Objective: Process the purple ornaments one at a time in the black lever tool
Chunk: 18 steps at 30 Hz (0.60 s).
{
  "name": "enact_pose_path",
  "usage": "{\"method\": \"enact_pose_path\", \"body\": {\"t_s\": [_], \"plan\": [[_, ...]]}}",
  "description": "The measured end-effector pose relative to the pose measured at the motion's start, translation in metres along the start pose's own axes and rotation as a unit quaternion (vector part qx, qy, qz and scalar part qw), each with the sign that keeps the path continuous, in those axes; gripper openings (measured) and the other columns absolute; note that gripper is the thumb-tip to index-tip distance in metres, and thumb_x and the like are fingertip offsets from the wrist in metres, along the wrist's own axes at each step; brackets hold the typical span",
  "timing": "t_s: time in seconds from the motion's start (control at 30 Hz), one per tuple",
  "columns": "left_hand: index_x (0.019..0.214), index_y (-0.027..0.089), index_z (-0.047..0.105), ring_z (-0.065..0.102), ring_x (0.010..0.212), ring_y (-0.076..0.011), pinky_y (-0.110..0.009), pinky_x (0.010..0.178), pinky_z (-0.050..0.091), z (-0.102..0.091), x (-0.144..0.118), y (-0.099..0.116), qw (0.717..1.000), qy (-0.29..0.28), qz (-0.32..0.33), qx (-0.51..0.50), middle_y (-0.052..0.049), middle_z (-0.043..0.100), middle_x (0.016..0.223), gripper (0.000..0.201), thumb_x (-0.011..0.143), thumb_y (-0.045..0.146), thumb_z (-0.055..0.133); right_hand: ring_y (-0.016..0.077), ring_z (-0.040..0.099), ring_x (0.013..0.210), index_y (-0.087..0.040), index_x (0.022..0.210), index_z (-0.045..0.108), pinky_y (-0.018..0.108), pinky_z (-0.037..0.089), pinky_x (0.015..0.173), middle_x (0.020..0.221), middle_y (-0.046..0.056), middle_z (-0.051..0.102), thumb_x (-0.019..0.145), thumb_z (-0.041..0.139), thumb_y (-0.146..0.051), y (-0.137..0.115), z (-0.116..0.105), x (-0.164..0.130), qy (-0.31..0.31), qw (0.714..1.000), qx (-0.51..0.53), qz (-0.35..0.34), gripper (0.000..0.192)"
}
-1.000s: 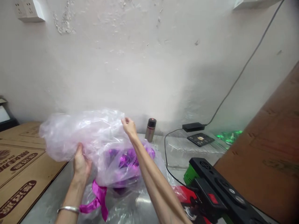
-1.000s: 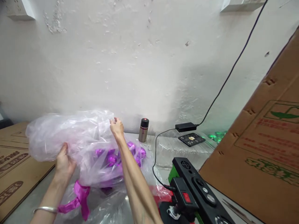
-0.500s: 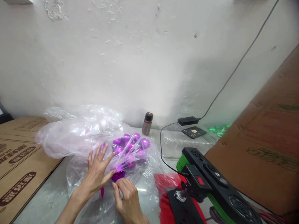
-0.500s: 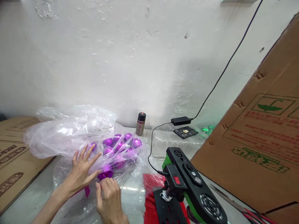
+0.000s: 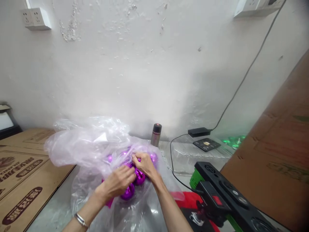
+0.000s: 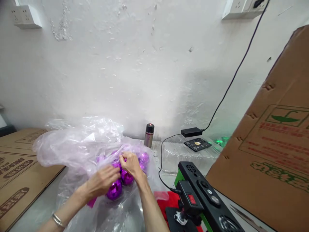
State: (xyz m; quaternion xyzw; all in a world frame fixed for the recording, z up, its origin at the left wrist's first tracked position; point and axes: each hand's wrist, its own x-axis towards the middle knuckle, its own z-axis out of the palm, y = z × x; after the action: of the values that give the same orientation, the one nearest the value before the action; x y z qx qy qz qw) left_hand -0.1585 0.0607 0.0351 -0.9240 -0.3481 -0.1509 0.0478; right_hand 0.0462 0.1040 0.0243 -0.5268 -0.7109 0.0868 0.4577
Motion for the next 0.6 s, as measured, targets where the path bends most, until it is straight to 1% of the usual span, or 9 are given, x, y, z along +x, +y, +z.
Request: {"method": "enact_pose_path", "body": {"t_s": [0.03, 0.1, 0.17, 0.23, 0.27, 0.33, 0.43, 0.5, 0.6], "plan": [[0.097, 0.025, 0.079, 0.078, 0.100, -0.0252, -0.035, 0.100, 0.060, 0.006, -0.001, 0.000, 0.999, -0.032, 0.005, -0.006, -0.007, 0.083, 0.101, 0.027, 0.090, 0.007, 0.060, 0.0159, 0.074, 0.091, -0.017, 0.116, 0.072, 0.036, 0.065, 0.084, 0.109, 0.004, 0.075, 0.105, 0.071, -0.044, 0.006, -0.001, 0.008, -0.017, 1.000, -0.014, 0.002, 0.030], [0.094, 0.023, 0.079, 0.078, 0.094, -0.0271, -0.038, 0.095, 0.062, 0.014, -0.003, -0.009, 0.998, -0.034, -0.050, 0.009, -0.009, 0.083, 0.096, 0.027, 0.087, 0.006, 0.058, 0.0191, 0.074, 0.103, -0.018, 0.120, 0.072, 0.041, 0.064, 0.094, 0.119, 0.006, 0.075, 0.105, 0.071, -0.043, 0.020, -0.003, 0.022, -0.035, 0.998, -0.051, 0.016, 0.029], [0.114, 0.015, 0.078, 0.076, 0.114, -0.0339, -0.050, 0.107, 0.058, 0.017, -0.001, -0.028, 0.991, -0.011, -0.128, 0.029, -0.021, 0.081, 0.120, 0.041, 0.090, 0.002, 0.048, 0.0243, 0.071, 0.122, -0.019, 0.128, 0.070, 0.050, 0.060, 0.107, 0.135, 0.009, 0.071, 0.104, 0.071, -0.041, 0.033, -0.005, 0.033, -0.022, 0.996, -0.083, 0.033, 0.032], [0.135, 0.007, 0.070, 0.066, 0.140, -0.0394, -0.061, 0.120, 0.047, 0.018, 0.005, -0.050, 0.982, 0.007, -0.185, 0.033, -0.031, 0.069, 0.146, 0.053, 0.091, 0.000, 0.041, 0.0298, 0.063, 0.138, -0.020, 0.138, 0.067, 0.057, 0.054, 0.116, 0.151, 0.012, 0.063, 0.103, 0.072, -0.040, 0.044, -0.005, 0.041, -0.005, 0.993, -0.107, 0.048, 0.041], [0.141, 0.005, 0.066, 0.059, 0.148, -0.0402, -0.063, 0.126, 0.041, 0.020, 0.008, -0.060, 0.979, 0.010, -0.200, 0.026, -0.033, 0.063, 0.153, 0.056, 0.091, -0.001, 0.042, 0.0316, 0.060, 0.143, -0.021, 0.142, 0.065, 0.059, 0.052, 0.119, 0.156, 0.012, 0.059, 0.103, 0.073, -0.040, 0.048, -0.003, 0.044, 0.001, 0.992, -0.117, 0.056, 0.044], [0.146, 0.006, 0.063, 0.053, 0.155, -0.0388, -0.060, 0.131, 0.035, 0.025, 0.015, -0.078, 0.977, 0.000, -0.212, -0.005, -0.031, 0.060, 0.159, 0.063, 0.085, 0.000, 0.051, 0.0330, 0.058, 0.145, -0.021, 0.146, 0.062, 0.061, 0.051, 0.120, 0.160, 0.013, 0.056, 0.103, 0.073, -0.040, 0.055, 0.005, 0.047, 0.006, 0.988, -0.132, 0.076, 0.048], [0.148, 0.013, 0.064, 0.058, 0.152, -0.0350, -0.052, 0.131, 0.038, 0.035, 0.021, -0.103, 0.972, -0.024, -0.224, -0.073, -0.023, 0.064, 0.159, 0.077, 0.072, 0.001, 0.060, 0.0319, 0.060, 0.143, -0.022, 0.145, 0.063, 0.059, 0.053, 0.118, 0.158, 0.012, 0.058, 0.103, 0.073, -0.040, 0.063, 0.019, 0.051, -0.001, 0.982, -0.149, 0.115, 0.047], [0.148, 0.013, 0.066, 0.059, 0.151, -0.0338, -0.048, 0.130, 0.040, 0.041, 0.022, -0.120, 0.961, -0.029, -0.247, -0.120, -0.020, 0.065, 0.158, 0.078, 0.070, 0.005, 0.060, 0.0308, 0.062, 0.140, -0.022, 0.144, 0.064, 0.058, 0.054, 0.116, 0.156, 0.012, 0.060, 0.103, 0.072, -0.040, 0.067, 0.029, 0.056, -0.013, 0.978, -0.153, 0.141, 0.046], [0.144, 0.009, 0.068, 0.063, 0.146, -0.0367, -0.050, 0.128, 0.044, 0.048, 0.022, -0.142, 0.937, -0.021, -0.292, -0.189, -0.019, 0.071, 0.152, 0.075, 0.070, 0.013, 0.058, 0.0300, 0.063, 0.137, -0.021, 0.143, 0.064, 0.057, 0.055, 0.115, 0.154, 0.012, 0.061, 0.104, 0.071, -0.042, 0.071, 0.040, 0.070, -0.036, 0.974, -0.148, 0.169, 0.045]]}}
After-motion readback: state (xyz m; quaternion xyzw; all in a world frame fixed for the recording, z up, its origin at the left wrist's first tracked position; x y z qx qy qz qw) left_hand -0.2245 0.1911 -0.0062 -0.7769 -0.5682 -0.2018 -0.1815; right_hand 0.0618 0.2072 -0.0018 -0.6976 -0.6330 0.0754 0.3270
